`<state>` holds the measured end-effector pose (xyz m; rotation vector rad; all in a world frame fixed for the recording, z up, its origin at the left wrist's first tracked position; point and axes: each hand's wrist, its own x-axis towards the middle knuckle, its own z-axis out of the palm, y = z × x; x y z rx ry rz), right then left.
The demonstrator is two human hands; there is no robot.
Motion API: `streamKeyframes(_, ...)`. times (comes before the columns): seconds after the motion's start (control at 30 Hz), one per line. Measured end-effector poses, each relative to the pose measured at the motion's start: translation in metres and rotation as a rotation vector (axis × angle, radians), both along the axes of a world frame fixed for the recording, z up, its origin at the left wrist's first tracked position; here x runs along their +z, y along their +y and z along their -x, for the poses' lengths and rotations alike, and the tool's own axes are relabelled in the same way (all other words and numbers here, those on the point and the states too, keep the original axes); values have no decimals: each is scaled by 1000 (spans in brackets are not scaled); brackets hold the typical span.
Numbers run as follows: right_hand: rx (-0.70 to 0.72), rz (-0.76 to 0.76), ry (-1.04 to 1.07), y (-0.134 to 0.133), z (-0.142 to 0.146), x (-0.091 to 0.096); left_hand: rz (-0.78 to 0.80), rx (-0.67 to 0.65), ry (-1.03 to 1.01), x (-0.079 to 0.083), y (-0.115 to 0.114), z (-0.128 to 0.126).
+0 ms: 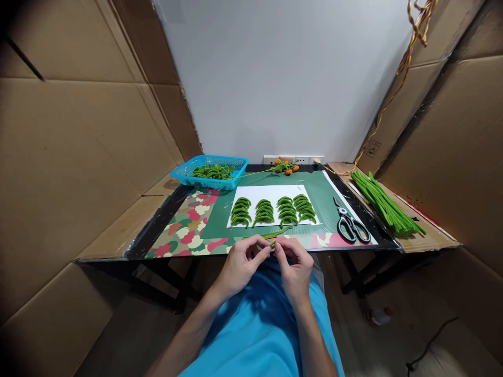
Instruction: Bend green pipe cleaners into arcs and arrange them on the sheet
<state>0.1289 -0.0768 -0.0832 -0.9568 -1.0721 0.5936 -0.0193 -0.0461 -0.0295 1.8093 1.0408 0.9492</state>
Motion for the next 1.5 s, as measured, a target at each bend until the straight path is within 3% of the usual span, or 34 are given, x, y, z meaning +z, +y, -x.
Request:
streamKeyframes(0.23, 13, 6, -8, -1, 0, -2, 19, 24, -7, -3, 1, -1)
streamKeyframes(0.47, 7, 2, -47, -1, -1, -1, 90, 41, -184, -7, 2, -3)
streamKeyframes(0.7, 8, 1, -42, -1, -1, -1, 99, -82, -126, -3, 3, 2)
streamKeyframes(0.87, 5, 10, -17, -1, 0, -2, 148, -89, -203, -6, 5, 0)
streamKeyframes(1.5, -15, -4, -40, 1, -2, -9, 123, -71, -125, -6, 5, 2)
